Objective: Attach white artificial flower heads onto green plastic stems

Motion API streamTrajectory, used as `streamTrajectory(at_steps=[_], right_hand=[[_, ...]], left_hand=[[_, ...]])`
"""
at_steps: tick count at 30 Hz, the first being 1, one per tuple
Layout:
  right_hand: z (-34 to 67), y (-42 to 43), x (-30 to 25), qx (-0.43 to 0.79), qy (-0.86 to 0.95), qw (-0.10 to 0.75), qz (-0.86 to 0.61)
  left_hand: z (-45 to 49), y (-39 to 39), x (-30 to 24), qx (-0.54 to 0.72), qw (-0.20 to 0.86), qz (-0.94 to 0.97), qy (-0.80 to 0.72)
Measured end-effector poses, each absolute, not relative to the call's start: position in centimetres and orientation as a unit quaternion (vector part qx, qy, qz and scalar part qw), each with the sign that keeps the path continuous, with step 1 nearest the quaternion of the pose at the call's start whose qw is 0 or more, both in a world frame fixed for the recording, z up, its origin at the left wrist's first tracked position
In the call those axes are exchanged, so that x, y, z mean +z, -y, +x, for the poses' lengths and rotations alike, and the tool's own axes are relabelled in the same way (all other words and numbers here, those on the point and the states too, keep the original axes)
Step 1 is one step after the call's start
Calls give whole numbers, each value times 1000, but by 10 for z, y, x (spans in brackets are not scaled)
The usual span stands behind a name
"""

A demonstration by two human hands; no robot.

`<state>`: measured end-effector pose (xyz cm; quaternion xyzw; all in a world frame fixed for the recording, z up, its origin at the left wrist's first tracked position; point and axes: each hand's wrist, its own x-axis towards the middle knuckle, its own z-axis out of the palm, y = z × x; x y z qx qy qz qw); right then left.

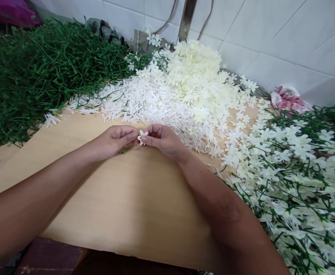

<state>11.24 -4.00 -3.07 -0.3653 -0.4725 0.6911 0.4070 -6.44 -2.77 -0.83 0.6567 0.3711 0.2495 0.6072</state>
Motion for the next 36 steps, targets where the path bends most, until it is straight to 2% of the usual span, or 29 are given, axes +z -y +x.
streamTrajectory(at_steps=[14, 23, 28, 30, 33, 36], right_hand=[[104, 44, -30, 613, 525, 428, -407], [106, 41, -31, 594, 552, 395, -432], [121, 38, -14, 565, 621, 315, -443], [130, 35, -3, 486, 678, 296, -466], [140, 23, 6, 253, 729, 312, -554], [142, 6, 3, 70, 746, 255, -612]], left_hand=[[-55, 36, -12, 257, 609, 628, -410], [-56, 35, -8, 235, 635, 631, -379], [-58, 32, -11, 199, 607, 672, -374], [-58, 31, -13, 182, 554, 720, -376], [-58, 28, -15, 172, 461, 794, -358], [-58, 28, -17, 181, 367, 842, -352]])
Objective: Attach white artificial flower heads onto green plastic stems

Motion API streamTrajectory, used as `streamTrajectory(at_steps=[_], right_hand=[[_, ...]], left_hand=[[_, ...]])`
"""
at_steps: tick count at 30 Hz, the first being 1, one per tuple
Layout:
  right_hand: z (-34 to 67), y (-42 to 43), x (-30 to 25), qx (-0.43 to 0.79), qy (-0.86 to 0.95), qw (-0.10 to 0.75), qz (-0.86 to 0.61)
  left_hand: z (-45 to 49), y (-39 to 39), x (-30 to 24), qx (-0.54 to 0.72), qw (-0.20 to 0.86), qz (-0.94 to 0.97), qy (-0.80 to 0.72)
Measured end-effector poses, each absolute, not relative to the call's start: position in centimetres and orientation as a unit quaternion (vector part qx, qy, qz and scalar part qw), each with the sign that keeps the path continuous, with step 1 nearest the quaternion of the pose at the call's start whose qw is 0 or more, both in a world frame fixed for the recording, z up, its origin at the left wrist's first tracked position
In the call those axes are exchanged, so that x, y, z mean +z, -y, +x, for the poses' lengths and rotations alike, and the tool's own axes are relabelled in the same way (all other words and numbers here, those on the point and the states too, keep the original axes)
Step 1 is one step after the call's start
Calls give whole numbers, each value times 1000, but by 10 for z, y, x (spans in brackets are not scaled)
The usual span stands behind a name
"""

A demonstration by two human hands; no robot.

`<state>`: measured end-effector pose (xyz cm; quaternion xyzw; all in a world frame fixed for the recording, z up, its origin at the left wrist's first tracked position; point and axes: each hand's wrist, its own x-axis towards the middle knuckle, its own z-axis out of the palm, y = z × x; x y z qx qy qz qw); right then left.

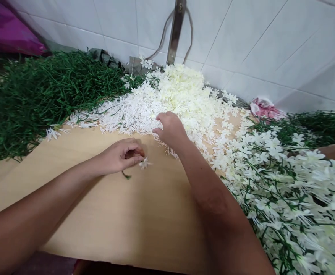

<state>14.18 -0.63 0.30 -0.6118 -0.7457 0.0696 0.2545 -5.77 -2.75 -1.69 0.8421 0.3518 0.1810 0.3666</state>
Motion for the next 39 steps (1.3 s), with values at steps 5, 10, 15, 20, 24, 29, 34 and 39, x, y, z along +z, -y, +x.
streamTrajectory(at_steps=[5, 10, 15, 20, 24, 29, 34, 39], right_hand=[[143, -8, -8, -4, 755, 181, -631], [160, -3, -5, 83, 707, 301, -635], [168, -1, 4, 133, 669, 395, -616], [170, 0, 9, 172, 647, 391, -632], [171, 0, 10, 143, 661, 378, -633], [157, 6, 13, 88, 699, 369, -606], [135, 16, 14, 37, 730, 322, -602], [125, 20, 9, -8, 722, 285, -631]], left_hand=[[-61, 20, -25, 271, 323, 799, -429], [-52, 0, -17, 303, 275, 768, -492], [-12, -31, 4, 296, 125, 786, -528], [13, -52, 8, 237, 75, 814, -526], [4, -54, 7, 292, 110, 778, -546], [-9, -48, 8, 393, 250, 713, -525], [-7, -32, 8, 427, 359, 668, -492], [-5, -26, 10, 429, 408, 644, -485]])
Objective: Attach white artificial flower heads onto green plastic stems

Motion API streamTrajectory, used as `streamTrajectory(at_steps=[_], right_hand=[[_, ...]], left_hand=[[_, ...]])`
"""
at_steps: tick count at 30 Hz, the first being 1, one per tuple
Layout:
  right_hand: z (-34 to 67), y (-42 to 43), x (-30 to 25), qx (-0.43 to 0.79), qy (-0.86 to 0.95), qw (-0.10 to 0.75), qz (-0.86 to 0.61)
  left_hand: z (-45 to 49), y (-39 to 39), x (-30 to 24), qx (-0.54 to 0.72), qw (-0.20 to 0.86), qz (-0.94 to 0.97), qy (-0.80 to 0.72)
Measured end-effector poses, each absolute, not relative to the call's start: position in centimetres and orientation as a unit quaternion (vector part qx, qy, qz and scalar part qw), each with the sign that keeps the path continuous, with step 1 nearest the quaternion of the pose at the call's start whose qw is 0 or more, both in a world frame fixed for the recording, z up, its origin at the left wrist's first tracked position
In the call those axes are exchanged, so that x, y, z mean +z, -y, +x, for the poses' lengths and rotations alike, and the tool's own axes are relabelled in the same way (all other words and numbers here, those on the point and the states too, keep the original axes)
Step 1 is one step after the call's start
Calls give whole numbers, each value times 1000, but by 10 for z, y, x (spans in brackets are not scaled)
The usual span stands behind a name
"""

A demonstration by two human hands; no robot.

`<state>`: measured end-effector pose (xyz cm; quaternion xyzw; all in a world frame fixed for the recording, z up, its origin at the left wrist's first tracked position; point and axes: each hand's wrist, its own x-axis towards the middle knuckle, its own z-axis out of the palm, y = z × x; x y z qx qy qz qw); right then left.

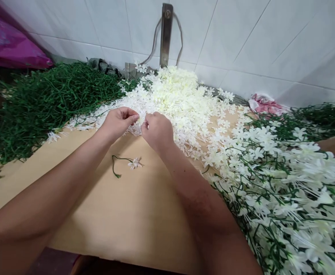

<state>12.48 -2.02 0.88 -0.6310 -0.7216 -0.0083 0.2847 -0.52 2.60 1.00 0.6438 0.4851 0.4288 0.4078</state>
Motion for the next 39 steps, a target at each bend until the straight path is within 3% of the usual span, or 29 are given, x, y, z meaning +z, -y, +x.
streamTrajectory(at_steps=[7, 14, 20, 25, 32, 39], right_hand=[[123, 21, 6, -41, 728, 292, -619], [123, 18, 2, 4, 734, 333, -591], [130, 12, -2, 218, 673, 466, -531], [130, 10, 4, 343, 632, 490, -492], [123, 11, 4, 341, 614, 545, -459], [115, 21, 4, 302, 685, 501, -435]], left_hand=[[-4, -27, 10, 427, 420, 633, -490], [-2, -20, 15, 420, 444, 642, -463], [-16, -22, 25, 430, 446, 647, -444], [-20, -22, 27, 413, 437, 664, -444], [-22, -13, 29, 426, 471, 639, -434], [-32, 1, 23, 410, 499, 604, -466]])
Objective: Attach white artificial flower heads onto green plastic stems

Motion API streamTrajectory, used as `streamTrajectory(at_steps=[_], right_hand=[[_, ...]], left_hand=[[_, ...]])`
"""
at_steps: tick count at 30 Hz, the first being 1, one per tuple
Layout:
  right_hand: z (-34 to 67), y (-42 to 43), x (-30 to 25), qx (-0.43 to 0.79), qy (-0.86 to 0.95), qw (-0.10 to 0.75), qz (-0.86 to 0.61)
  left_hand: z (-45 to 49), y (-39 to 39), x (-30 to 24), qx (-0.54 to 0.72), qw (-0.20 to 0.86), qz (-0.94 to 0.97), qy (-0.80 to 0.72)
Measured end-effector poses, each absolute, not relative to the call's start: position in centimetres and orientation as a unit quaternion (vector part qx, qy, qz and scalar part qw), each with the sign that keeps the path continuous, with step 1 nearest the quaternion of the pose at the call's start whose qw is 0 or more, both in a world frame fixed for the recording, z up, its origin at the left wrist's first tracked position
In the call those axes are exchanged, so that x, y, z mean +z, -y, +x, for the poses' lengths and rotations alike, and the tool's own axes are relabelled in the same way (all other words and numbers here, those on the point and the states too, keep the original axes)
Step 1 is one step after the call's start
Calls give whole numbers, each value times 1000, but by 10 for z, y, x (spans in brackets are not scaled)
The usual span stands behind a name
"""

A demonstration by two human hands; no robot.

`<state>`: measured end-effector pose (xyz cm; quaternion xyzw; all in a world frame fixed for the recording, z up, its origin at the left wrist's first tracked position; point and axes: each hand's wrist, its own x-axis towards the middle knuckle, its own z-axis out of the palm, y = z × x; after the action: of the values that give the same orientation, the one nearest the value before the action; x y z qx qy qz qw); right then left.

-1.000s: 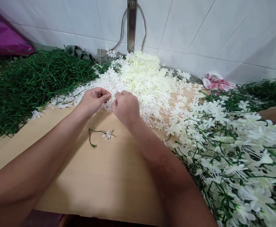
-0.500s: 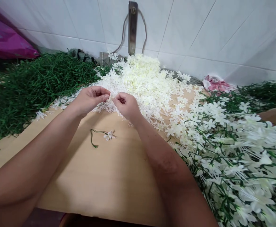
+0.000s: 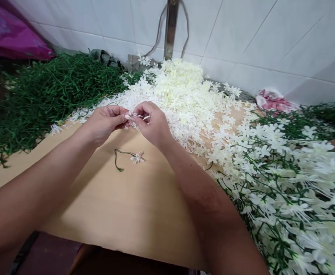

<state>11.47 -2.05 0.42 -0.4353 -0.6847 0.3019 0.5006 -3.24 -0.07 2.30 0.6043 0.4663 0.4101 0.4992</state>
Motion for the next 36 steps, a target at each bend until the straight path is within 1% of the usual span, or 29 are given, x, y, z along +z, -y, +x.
streamTrajectory(at_steps=[2, 5, 9, 11, 13, 14, 16, 18, 20, 22, 25, 27, 30, 36], right_hand=[[113, 23, 7, 313, 688, 492, -432], [114, 22, 8, 368, 673, 485, -419], [119, 15, 2, 437, 634, 483, -416], [120, 13, -2, 466, 619, 481, -410], [119, 14, -4, 490, 606, 476, -408], [119, 15, -4, 500, 598, 475, -408], [117, 18, -2, 520, 582, 476, -405], [117, 20, 1, 543, 562, 480, -399], [118, 21, 2, 567, 537, 486, -392], [120, 20, 0, 590, 511, 492, -386], [121, 17, -7, 620, 483, 491, -376], [121, 15, -14, 634, 471, 485, -376], [120, 13, -22, 642, 456, 478, -389], [117, 12, -26, 644, 467, 463, -391]], left_hand=[[-40, 8, 22, 404, 483, 614, -475], [-60, 27, 20, 359, 401, 702, -467], [-88, 59, 12, 135, 261, 892, -344], [-94, 67, 4, 85, 217, 913, -335], [-92, 69, -2, 85, 200, 918, -333], [-90, 67, -3, 92, 206, 917, -329], [-83, 60, -3, 119, 261, 901, -325], [-75, 49, 1, 175, 360, 845, -355], [-68, 36, 5, 263, 445, 744, -423], [-61, 22, 6, 349, 483, 661, -457], [-53, 7, -2, 416, 516, 583, -471], [-50, 2, -10, 419, 544, 560, -464], [-50, 1, -19, 392, 582, 558, -442], [-55, 3, -19, 377, 615, 542, -431]])
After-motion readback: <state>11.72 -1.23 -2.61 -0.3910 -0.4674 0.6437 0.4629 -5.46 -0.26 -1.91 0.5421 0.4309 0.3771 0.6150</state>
